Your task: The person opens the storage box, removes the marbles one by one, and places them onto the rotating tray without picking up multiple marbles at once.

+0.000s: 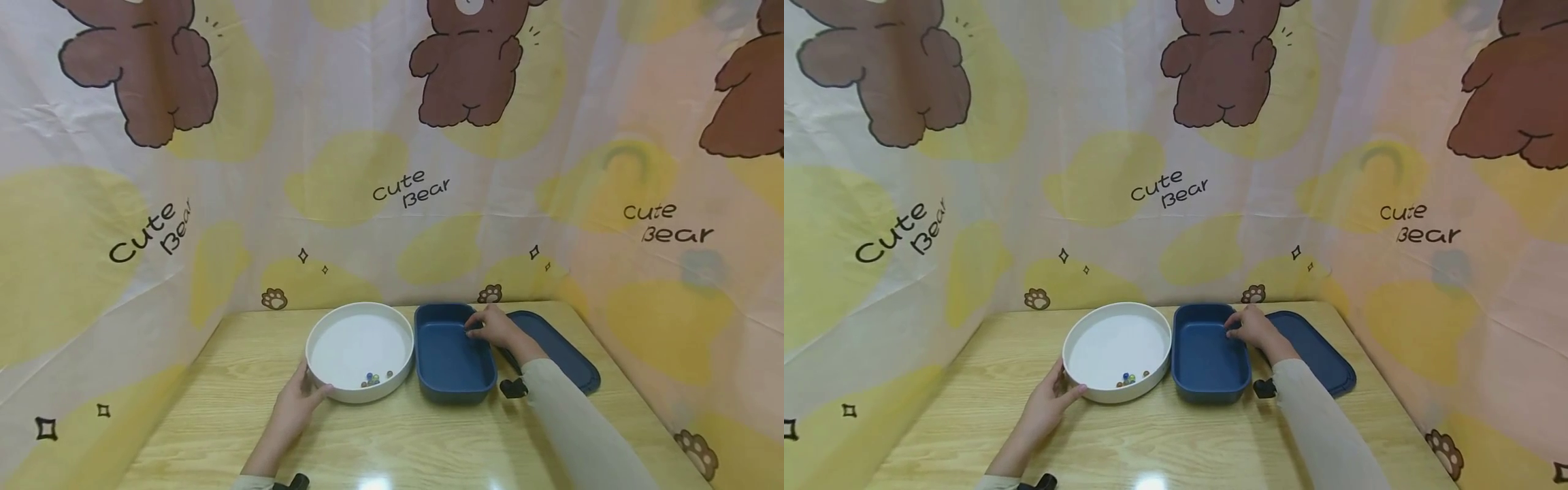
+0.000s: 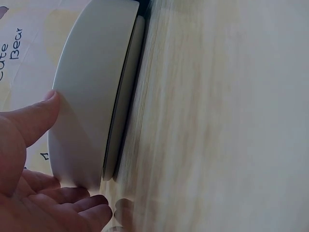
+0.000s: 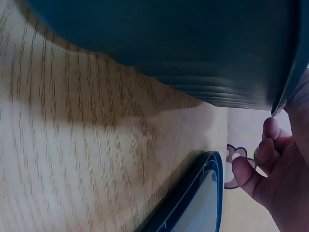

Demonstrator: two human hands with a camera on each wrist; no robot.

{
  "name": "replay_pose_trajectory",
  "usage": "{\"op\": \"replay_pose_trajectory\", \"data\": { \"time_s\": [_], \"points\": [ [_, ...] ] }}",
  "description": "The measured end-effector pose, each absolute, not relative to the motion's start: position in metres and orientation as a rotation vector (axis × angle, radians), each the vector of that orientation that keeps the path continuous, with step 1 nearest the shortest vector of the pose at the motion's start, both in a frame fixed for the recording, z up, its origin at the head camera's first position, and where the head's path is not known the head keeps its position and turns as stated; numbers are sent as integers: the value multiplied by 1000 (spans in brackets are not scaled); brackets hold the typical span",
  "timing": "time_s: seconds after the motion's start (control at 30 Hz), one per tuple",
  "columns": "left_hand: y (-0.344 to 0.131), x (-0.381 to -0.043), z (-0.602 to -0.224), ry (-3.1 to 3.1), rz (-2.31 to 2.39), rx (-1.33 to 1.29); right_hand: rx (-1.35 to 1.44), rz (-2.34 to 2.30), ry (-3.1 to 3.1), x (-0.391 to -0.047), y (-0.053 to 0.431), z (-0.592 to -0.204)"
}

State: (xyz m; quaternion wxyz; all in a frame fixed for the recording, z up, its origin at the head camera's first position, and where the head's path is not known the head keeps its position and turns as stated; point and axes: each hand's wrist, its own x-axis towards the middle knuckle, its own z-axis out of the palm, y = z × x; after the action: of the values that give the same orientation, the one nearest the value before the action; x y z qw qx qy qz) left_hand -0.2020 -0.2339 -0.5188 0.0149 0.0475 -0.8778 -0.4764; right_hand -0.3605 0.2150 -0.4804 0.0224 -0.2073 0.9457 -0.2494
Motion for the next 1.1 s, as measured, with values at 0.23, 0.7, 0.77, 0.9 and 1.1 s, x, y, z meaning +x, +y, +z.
{"op": "replay_pose_trajectory", "data": {
  "time_s": [0.23,0.7,0.77,0.9,1.1],
  "points": [
    [-238,-203,-520,-2733,-1461,141,-576,-748,2908,-363,206,-479],
    [-236,-205,-523,-2723,-1470,117,-445,-524,2936,-370,200,-481],
    [-236,-205,-523,-2722,-1474,114,-419,-520,2926,-369,200,-480],
    [-235,-204,-522,-2721,-1476,111,-366,-517,2917,-366,198,-477],
    [-235,-203,-521,-2724,-1476,119,-327,-476,2916,-363,191,-475]
  ]
}}
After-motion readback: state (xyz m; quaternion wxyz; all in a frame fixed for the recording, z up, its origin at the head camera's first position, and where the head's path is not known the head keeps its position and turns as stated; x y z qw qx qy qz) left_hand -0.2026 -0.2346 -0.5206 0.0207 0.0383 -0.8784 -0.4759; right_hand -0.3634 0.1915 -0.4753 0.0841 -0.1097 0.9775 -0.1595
